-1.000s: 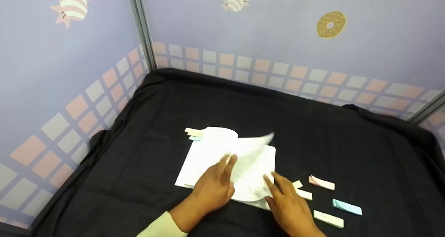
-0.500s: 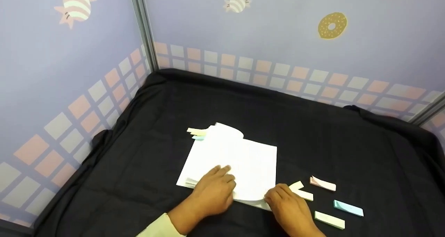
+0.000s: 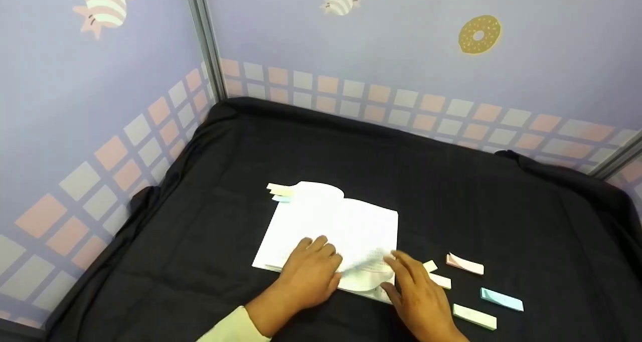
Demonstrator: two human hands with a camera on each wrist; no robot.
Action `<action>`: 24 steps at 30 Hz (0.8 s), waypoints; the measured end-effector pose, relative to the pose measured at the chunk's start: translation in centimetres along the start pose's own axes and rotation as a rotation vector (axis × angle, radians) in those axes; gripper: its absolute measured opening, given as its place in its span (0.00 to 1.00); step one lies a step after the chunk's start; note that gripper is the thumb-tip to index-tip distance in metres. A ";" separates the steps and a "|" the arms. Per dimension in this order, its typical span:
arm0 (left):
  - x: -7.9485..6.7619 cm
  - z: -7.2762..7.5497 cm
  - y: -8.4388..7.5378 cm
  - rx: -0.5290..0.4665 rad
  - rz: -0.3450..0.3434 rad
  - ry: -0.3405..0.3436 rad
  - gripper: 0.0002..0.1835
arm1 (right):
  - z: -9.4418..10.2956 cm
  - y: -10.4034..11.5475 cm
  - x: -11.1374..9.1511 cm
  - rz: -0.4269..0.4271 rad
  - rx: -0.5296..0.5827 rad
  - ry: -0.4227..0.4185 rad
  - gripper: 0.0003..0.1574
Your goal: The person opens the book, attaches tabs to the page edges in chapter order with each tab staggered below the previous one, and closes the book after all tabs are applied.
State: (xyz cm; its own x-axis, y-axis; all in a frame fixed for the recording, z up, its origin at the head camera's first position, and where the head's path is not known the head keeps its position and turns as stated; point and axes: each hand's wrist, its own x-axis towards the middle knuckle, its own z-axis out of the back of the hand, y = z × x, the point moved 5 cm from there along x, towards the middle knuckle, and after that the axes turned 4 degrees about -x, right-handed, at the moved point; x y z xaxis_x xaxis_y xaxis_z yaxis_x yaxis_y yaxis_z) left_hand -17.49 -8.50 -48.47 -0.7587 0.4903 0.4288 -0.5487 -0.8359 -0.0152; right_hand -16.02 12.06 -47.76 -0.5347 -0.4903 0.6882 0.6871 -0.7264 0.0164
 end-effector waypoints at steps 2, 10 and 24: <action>0.1 0.2 0.1 -0.012 0.035 -0.089 0.25 | -0.2 -0.1 -0.1 -0.017 -0.018 0.024 0.28; -0.7 1.5 1.4 -0.042 0.247 -0.391 0.54 | -1.3 0.1 -0.7 0.060 -0.024 0.152 0.16; -0.5 -0.4 -0.3 -0.001 -0.040 0.102 0.13 | -0.3 0.3 0.1 0.118 -0.007 0.011 0.16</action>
State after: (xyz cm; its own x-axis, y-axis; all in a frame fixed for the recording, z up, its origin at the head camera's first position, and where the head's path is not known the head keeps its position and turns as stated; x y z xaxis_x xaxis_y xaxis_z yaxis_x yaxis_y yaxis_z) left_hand -17.08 -8.37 -48.99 -0.7678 0.5463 0.3348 -0.5801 -0.8146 -0.0011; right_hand -16.00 11.65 -47.94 -0.4556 -0.5776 0.6774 0.7422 -0.6665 -0.0692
